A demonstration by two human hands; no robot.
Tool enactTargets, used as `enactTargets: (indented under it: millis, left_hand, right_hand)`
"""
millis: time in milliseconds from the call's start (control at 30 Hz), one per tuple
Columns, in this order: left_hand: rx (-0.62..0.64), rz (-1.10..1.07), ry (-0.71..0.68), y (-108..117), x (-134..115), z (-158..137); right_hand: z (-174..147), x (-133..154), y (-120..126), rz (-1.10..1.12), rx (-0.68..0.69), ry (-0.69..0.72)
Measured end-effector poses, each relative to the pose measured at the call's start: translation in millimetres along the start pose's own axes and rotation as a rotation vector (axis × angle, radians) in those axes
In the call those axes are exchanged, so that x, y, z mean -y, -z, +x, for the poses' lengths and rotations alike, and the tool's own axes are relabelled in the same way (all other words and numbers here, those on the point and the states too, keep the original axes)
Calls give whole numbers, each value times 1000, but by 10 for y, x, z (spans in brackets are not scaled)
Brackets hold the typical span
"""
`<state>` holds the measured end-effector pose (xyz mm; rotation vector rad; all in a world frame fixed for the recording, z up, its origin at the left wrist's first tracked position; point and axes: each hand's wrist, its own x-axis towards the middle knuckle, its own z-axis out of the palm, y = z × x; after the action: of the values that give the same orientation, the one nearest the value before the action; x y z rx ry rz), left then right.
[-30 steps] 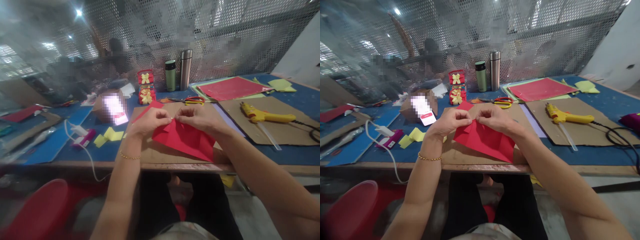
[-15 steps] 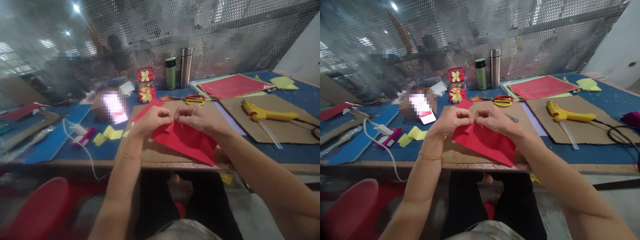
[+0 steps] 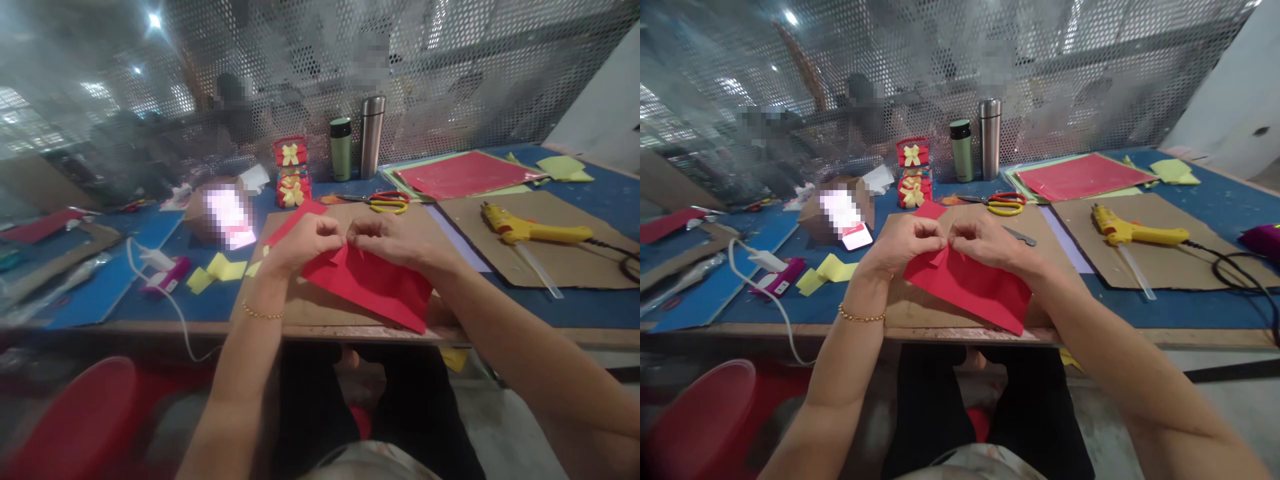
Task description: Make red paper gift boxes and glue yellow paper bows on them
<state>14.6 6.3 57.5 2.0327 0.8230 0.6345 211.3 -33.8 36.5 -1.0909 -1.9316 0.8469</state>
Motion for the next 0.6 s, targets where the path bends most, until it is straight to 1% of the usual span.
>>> enactTargets:
  millis: [167,300,467,600]
  left_hand:
    - [33,-36,2,-16,5,0]
    - [43,-38,8,2,-24,-10]
    - [24,-20,-4,18,-37,-15]
    - [40,-41,12,11,-22,-12]
  right_hand:
    - [3,-24,24,26,14,-24]
    - [-27,5,86,36,58,-42]
    - [-48,44,118,-47,-5,-41]
    - [-37,21,64,13,-4,-71]
